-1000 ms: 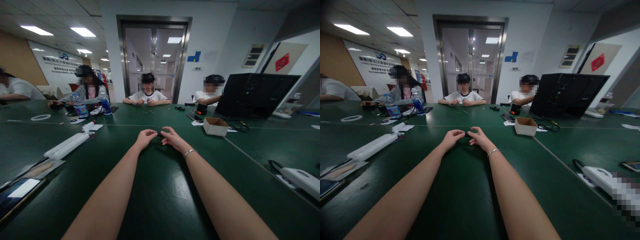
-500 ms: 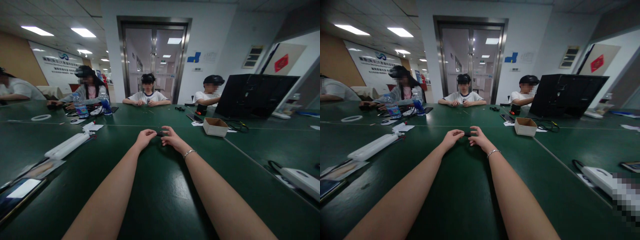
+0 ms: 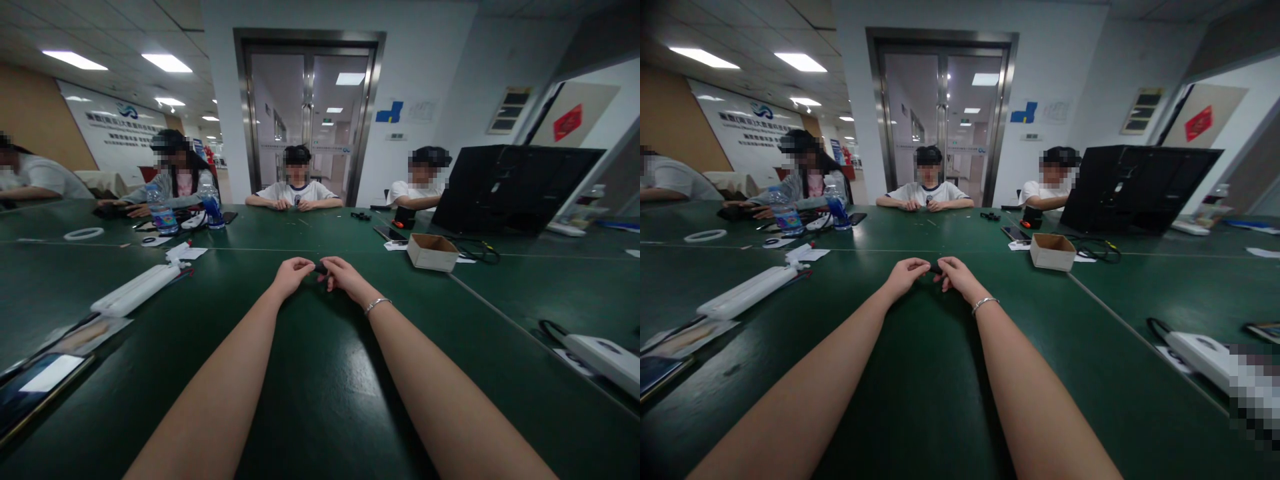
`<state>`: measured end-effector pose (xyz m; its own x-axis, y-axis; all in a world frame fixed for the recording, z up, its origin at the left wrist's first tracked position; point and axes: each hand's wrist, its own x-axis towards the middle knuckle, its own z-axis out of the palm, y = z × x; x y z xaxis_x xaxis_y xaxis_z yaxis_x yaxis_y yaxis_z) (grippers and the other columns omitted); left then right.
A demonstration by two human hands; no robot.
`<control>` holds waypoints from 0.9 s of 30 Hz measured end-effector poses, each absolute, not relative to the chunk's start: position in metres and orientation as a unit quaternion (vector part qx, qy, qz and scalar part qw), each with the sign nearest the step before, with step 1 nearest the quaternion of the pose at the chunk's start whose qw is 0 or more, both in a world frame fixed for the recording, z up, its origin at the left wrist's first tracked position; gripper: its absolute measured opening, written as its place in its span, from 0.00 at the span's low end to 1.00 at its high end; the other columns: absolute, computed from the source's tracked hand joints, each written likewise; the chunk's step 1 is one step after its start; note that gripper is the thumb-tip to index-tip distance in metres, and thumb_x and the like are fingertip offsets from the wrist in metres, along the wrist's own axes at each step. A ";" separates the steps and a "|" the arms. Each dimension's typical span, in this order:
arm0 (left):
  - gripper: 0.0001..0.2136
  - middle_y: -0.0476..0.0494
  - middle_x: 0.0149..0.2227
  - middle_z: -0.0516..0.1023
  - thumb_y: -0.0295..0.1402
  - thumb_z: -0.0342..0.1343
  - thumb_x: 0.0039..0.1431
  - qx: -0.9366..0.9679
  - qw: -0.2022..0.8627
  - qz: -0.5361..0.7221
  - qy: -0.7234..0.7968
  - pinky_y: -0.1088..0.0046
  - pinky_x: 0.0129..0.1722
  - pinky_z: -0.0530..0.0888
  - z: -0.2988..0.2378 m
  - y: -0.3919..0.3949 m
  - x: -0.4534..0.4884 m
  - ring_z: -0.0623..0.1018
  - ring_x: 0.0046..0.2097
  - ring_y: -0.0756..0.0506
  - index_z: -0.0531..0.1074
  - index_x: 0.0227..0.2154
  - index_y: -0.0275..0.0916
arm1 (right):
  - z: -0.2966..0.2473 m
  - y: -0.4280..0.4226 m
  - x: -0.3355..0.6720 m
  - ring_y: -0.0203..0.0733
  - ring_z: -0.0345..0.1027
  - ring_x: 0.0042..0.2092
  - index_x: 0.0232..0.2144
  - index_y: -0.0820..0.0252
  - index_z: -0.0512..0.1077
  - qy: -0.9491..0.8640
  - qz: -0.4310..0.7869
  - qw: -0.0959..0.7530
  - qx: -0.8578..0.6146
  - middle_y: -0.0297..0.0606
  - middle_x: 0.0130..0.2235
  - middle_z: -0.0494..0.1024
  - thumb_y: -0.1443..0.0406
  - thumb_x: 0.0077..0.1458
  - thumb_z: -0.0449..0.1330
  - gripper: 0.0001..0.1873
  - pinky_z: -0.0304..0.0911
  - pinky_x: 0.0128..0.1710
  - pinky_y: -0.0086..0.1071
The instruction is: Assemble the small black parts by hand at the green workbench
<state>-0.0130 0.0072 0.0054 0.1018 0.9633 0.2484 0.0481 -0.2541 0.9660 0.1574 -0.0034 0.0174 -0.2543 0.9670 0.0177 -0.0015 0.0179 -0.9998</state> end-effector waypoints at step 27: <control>0.12 0.43 0.30 0.77 0.37 0.63 0.43 0.601 0.434 0.513 0.433 0.69 0.39 0.69 0.005 0.007 -0.013 0.75 0.34 0.46 0.74 0.29 0.34 | 0.014 0.000 0.157 0.28 0.64 0.19 0.42 0.60 0.63 -0.569 0.549 0.435 -0.431 0.33 0.30 0.70 0.69 0.56 0.58 0.11 0.61 0.14 0.20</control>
